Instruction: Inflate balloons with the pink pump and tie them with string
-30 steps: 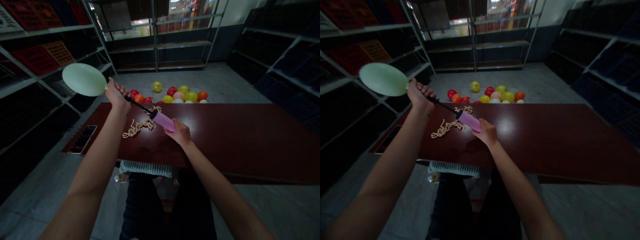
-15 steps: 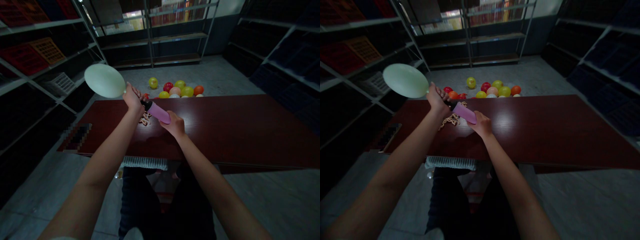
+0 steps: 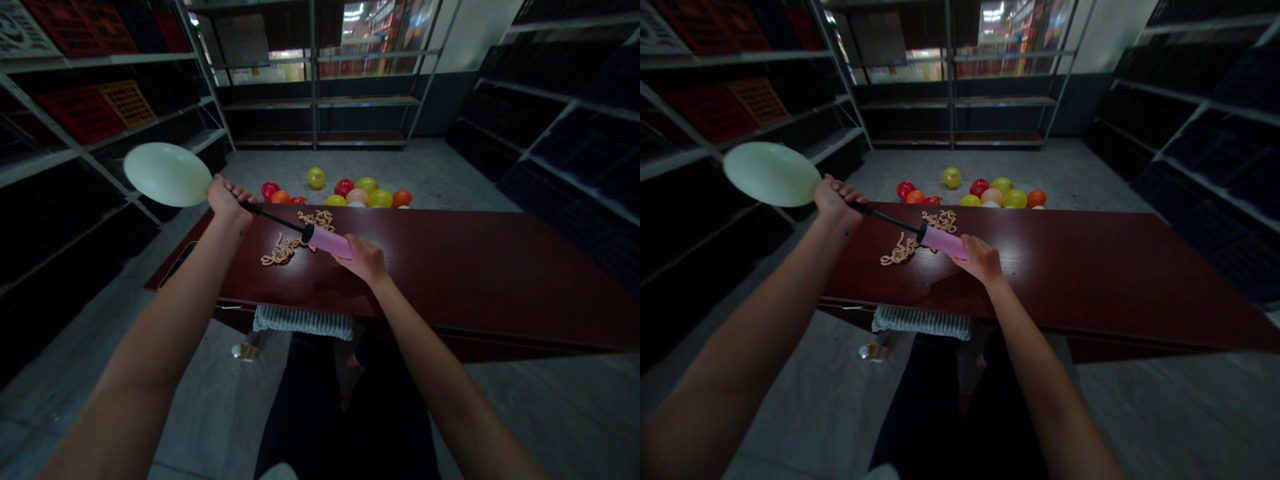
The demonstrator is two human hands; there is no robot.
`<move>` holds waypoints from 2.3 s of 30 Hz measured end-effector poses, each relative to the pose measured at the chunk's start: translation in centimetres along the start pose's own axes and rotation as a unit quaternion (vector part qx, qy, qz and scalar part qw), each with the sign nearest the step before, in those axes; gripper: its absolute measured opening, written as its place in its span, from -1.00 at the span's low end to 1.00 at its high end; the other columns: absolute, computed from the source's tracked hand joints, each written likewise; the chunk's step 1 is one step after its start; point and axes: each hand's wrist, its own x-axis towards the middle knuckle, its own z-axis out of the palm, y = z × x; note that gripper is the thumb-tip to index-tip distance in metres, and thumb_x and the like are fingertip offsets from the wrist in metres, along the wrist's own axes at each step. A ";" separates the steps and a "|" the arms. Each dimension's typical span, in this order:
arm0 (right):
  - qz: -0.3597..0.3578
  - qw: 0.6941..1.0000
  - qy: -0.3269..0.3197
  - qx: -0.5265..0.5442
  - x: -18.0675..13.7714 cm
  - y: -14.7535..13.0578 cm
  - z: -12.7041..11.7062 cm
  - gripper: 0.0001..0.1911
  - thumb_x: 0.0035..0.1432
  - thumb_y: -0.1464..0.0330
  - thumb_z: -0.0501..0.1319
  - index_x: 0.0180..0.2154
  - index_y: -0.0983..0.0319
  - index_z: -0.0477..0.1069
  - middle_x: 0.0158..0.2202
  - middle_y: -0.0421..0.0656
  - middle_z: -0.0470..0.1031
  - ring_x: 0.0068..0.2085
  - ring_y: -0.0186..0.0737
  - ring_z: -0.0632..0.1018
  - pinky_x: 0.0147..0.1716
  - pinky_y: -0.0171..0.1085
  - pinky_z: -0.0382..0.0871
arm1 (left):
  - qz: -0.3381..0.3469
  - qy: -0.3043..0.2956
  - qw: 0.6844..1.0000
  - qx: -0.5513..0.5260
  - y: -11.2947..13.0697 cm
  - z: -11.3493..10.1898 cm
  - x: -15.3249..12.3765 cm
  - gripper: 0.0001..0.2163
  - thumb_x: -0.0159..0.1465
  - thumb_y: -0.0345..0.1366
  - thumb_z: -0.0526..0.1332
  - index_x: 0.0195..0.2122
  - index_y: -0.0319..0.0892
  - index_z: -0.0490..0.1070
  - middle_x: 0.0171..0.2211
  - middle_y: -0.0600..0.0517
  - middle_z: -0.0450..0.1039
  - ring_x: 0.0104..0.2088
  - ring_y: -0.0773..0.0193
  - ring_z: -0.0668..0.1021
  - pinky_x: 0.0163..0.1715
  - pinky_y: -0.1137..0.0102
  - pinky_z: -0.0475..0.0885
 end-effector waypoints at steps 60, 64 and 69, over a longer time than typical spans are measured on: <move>0.079 0.995 0.010 0.064 -0.2 1.0 0.8 -0.60 0.09 0.13 0.30 -0.11 0.25 0.48 -0.31 -0.09 0.64 -0.34 -0.12 0.63 -0.38 -0.27 0.36 | 0.088 -0.003 0.996 0.010 -4.5 5.0 -0.3 -0.56 0.44 -0.07 0.02 -0.55 -0.14 -0.01 -0.76 0.23 -0.08 -0.80 0.49 0.05 -0.75 0.53 0.00; 0.115 0.991 0.010 0.070 0.0 0.8 0.8 -0.60 0.08 0.10 0.29 -0.14 0.23 0.48 -0.35 -0.11 0.64 -0.38 -0.14 0.62 -0.42 -0.28 0.31 | 0.075 -0.035 0.996 0.039 -9.2 6.4 -1.0 -0.54 0.37 -0.03 0.15 -0.56 -0.13 0.01 -0.75 0.24 -0.06 -0.79 0.49 0.07 -0.76 0.52 0.02; 0.144 0.988 -0.014 0.053 0.2 0.9 0.7 -0.61 0.10 0.09 0.28 -0.14 0.22 0.48 -0.31 -0.11 0.64 -0.36 -0.13 0.62 -0.44 -0.28 0.26 | 0.034 -0.018 0.998 0.056 -14.3 5.5 -1.1 -0.59 0.39 -0.11 0.11 -0.56 -0.13 0.03 -0.75 0.23 -0.06 -0.79 0.48 0.07 -0.76 0.52 0.01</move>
